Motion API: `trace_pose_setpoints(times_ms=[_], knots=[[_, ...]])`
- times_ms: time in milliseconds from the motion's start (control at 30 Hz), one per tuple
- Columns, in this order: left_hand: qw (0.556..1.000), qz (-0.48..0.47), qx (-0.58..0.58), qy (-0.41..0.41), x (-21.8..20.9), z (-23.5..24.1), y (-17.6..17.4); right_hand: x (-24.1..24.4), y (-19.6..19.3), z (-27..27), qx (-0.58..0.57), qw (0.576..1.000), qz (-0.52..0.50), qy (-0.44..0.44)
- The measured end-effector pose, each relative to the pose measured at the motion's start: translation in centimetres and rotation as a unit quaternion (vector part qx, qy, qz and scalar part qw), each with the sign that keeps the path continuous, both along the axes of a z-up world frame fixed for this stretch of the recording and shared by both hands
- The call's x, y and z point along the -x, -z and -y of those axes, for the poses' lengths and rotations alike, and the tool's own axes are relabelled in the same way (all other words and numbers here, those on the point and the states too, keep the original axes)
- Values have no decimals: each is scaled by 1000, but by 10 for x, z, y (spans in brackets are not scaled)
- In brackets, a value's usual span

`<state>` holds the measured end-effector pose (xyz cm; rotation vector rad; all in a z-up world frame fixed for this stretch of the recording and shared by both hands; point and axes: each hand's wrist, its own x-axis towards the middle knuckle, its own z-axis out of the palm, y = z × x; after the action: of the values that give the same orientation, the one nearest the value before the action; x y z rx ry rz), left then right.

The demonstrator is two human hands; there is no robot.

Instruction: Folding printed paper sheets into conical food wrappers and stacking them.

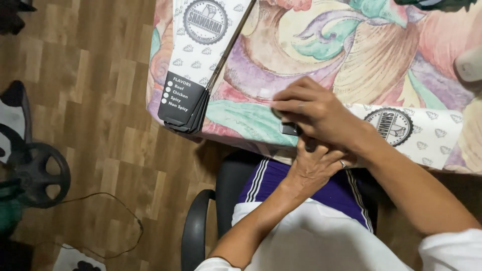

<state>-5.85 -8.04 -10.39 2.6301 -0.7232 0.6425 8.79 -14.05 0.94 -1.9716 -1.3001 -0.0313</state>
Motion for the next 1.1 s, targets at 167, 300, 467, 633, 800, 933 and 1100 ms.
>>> trace_pose_setpoints(times_ms=[167,300,467,633,800,933,1100], knots=[[999,18,32,6,-7,-4,-23,5,0,27,-23,1000,5,-1],[994,47,-91,-29,-14,-9,-47,22,3,131,64,991,-40,114],[985,67,-151,-56,-16,-12,-56,41,-12,222,120,951,-31,285],[984,63,-157,-58,-14,-11,-54,44,-20,203,105,934,-58,335],[984,74,-147,-62,-14,-10,-54,13,3,132,67,987,-9,149],[985,69,-150,-59,-13,-11,-62,-4,-10,138,107,978,-93,156],[986,57,-144,-54,-14,-9,-55,18,-8,216,183,927,90,315]])
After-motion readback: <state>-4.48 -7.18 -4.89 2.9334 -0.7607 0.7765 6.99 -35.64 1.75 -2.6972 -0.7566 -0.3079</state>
